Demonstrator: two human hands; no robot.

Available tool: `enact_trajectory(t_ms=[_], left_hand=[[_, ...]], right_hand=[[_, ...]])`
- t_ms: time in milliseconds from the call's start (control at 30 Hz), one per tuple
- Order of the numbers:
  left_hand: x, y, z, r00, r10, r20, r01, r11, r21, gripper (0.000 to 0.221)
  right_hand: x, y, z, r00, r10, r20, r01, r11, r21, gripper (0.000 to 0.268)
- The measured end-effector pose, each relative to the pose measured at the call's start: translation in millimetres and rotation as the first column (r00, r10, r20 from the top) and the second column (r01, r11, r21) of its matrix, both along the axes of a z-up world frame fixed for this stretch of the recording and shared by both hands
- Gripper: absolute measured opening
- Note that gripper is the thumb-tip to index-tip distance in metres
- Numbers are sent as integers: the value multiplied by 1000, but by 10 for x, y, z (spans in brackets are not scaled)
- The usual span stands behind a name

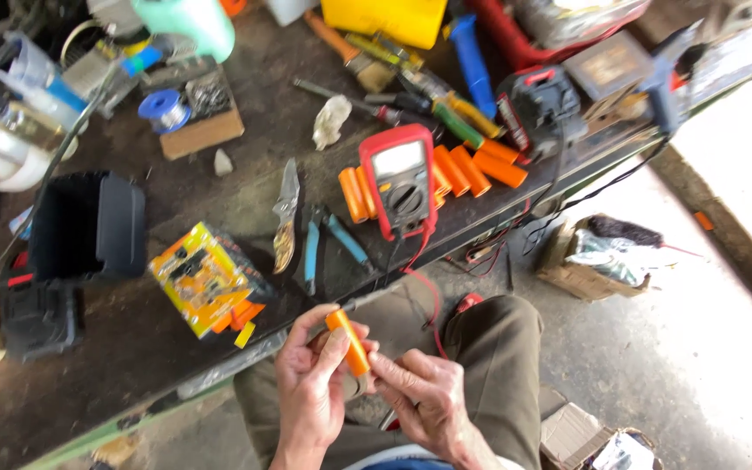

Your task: Testing the voltage of individual 18650 battery cells using a digital multimeter and then unpacking a new battery pack from its shipping materials.

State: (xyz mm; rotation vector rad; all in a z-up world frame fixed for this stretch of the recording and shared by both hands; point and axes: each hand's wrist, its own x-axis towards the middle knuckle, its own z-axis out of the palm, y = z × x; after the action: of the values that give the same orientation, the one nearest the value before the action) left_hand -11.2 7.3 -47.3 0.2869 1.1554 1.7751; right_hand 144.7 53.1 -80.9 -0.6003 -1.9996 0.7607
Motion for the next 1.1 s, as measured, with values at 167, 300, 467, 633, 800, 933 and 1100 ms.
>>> enact_trajectory(t_ms=[167,300,467,633,800,933,1100], left_hand=[[18,14,18,999,28,19,-27,997,-79,29],[19,30,-18,999,40,34,-38,996,-77,30],[35,46,-40,998,44,36,-41,996,-73,32],[50,47,-35,998,41,36,-38,996,-84,32],[77,65,-20,997,61,52,-56,994,-96,29],[73,48,63,993,66,103,-49,986,-159,26],[-31,-106,84,989,75,124,-67,995,-68,23]], right_hand=[[20,-5,-59,1000,5,-27,-5,1000,7,41],[2,-67,-109,999,-48,-23,47,999,-14,37],[-2,-88,-77,996,-89,-30,88,996,-29,37],[3,-95,-113,994,-90,-62,89,996,-27,38],[16,-82,-74,996,-68,-51,67,997,-26,32],[-22,-116,-56,996,-79,-29,78,996,-30,30],[-118,-210,-116,997,-11,-81,4,996,-86,35]])
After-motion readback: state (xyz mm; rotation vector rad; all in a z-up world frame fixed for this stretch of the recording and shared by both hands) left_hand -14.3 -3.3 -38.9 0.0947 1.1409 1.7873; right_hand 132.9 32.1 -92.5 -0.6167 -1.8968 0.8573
